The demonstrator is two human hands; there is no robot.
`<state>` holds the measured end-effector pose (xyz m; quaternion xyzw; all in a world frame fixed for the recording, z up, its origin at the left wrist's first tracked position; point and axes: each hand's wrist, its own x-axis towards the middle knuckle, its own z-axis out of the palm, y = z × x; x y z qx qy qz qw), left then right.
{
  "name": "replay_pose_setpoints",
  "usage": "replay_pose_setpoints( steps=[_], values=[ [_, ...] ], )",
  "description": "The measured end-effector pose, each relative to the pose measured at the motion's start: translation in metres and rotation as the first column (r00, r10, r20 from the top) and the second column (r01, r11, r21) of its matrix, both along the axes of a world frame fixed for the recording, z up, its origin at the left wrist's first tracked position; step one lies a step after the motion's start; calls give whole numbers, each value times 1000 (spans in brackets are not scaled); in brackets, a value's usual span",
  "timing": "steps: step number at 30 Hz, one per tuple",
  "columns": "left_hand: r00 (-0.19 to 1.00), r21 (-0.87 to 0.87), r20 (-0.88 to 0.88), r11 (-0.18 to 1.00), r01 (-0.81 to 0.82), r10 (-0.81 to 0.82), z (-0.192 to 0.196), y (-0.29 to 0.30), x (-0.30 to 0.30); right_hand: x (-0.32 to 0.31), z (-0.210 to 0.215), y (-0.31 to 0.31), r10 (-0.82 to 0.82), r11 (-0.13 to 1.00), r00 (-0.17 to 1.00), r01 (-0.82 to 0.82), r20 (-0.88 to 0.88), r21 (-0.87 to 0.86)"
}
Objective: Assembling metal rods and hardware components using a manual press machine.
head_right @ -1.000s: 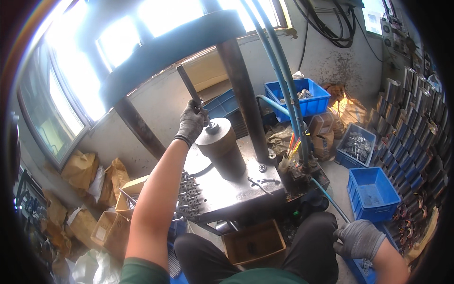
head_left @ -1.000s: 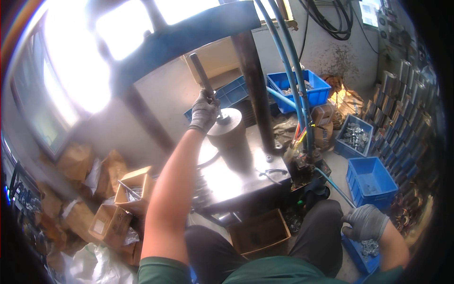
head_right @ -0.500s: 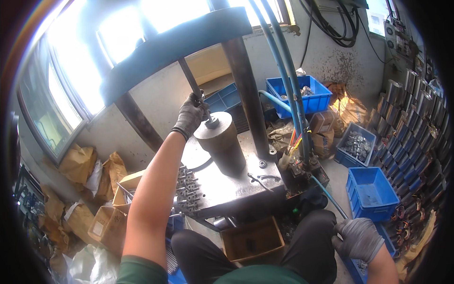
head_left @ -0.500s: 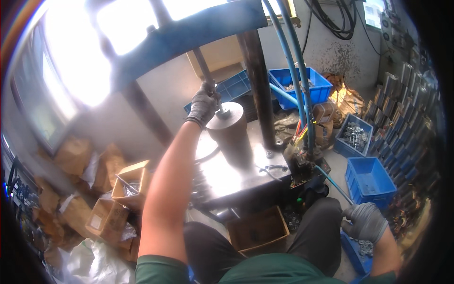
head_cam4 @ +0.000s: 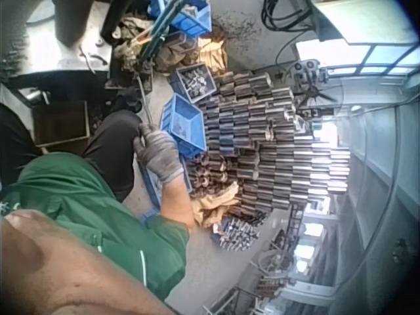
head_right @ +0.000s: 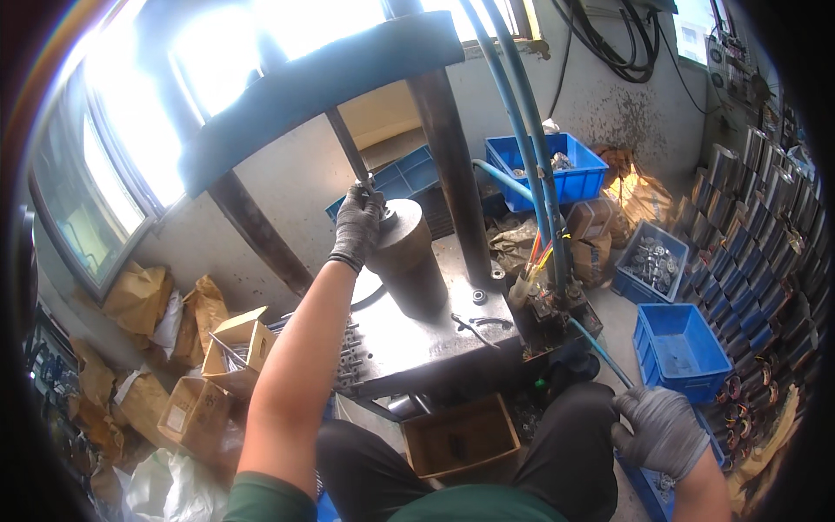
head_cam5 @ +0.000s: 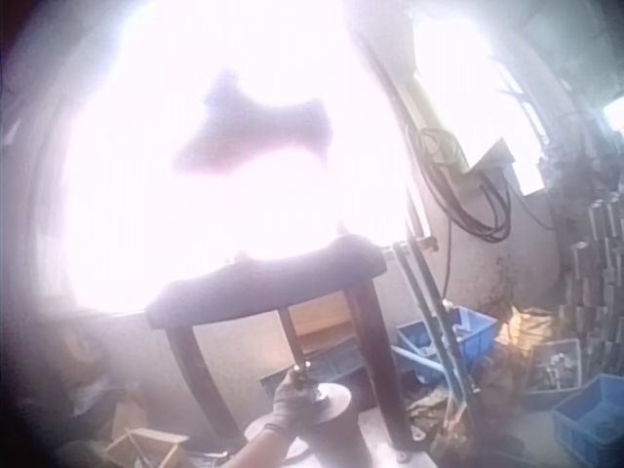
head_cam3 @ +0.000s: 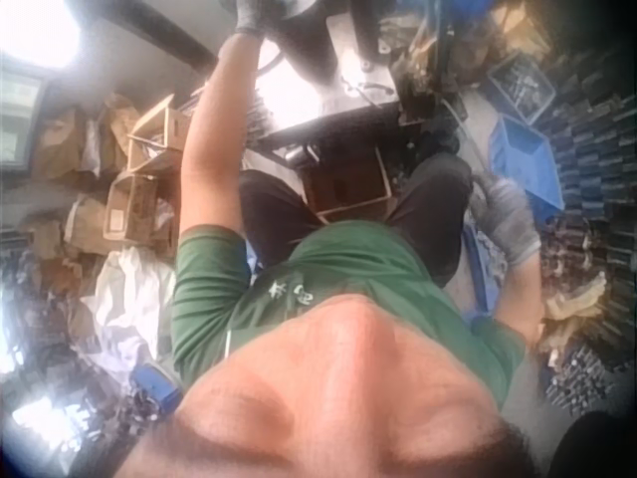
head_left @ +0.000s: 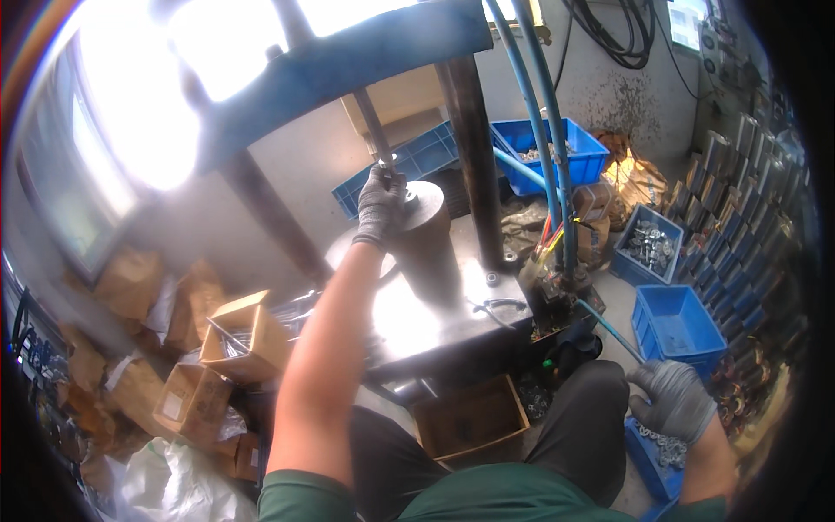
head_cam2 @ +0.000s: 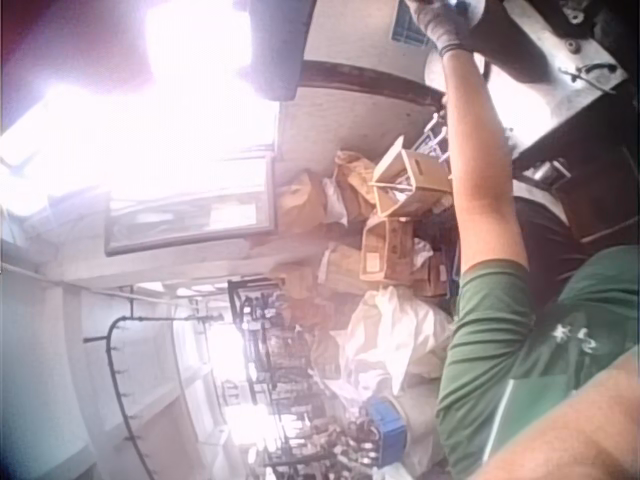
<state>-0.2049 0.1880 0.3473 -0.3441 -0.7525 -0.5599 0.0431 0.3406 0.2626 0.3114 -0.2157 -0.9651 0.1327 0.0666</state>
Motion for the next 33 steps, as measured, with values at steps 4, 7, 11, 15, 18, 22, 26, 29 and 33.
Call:
replay_pose_setpoints(
  steps=[4,7,11,15,18,22,26,29,33],
  values=[
    [978,200,94,966,163,-184,-11,2,1,-47,28,30,165,915,846,61,-507,399],
    [931,329,154,906,266,-330,-12,-3,-9,-104,62,76,281,835,694,163,-663,525],
    [965,233,103,949,212,-241,-8,1,8,-148,80,109,262,871,660,152,-704,466],
    [966,226,106,952,208,-236,-6,-3,13,-127,74,99,217,870,787,113,-577,481],
    [960,248,143,948,200,-240,-5,-8,7,-80,56,62,173,904,942,-36,-289,425],
    [952,283,170,938,199,-253,-5,-8,4,-11,-2,21,169,981,968,-183,186,59],
    [981,154,72,974,167,-180,-5,1,4,31,-45,-1,77,996,968,-87,238,29],
    [973,185,109,966,181,-204,-6,1,4,33,-53,-5,57,997,979,-66,196,43],
    [976,253,52,948,191,-210,-15,0,-15,24,-41,-8,47,994,983,-65,179,93]
  ],
)
